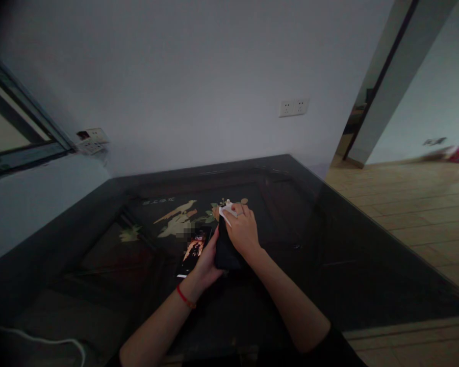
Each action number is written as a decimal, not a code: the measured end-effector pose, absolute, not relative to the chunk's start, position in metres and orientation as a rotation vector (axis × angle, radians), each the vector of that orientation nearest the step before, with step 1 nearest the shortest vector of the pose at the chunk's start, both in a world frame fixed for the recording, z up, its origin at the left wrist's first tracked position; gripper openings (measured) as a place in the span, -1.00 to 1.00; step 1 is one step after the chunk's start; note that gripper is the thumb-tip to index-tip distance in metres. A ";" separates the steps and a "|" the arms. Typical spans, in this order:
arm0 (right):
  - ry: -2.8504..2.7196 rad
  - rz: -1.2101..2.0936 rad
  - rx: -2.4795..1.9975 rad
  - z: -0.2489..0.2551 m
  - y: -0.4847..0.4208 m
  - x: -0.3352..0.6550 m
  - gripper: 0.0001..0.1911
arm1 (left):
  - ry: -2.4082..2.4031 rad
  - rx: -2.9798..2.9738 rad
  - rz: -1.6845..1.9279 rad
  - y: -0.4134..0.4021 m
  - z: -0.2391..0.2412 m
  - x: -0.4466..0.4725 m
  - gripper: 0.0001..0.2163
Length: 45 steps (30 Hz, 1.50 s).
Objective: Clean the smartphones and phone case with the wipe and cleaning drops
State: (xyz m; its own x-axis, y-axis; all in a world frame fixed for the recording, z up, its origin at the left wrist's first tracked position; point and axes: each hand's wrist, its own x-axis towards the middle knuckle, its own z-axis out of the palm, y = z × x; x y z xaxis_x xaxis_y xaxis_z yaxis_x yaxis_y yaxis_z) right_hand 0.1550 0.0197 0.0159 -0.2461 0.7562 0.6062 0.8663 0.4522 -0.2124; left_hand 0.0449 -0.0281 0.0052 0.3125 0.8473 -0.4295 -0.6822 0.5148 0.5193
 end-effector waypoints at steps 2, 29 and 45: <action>-2.063 -0.236 -1.315 0.014 0.019 0.156 -0.67 | 0.738 0.254 1.012 -0.029 0.005 0.044 -0.57; -2.403 -0.213 -0.914 0.015 0.014 0.165 -0.68 | 0.740 0.250 1.085 -0.015 0.003 0.023 -0.58; -2.223 -0.256 -1.422 0.003 0.015 0.157 -0.66 | 0.718 0.356 1.266 -0.021 0.000 0.037 -0.58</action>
State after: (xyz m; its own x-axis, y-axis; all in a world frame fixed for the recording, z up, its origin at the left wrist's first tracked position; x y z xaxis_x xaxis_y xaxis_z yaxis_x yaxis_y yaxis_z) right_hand 0.1568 0.0148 0.0029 -0.3408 0.8011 0.4920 0.8919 0.4410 -0.1002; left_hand 0.0367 -0.0211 0.0000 0.1246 0.9485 -0.2913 -0.7372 0.2850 0.6126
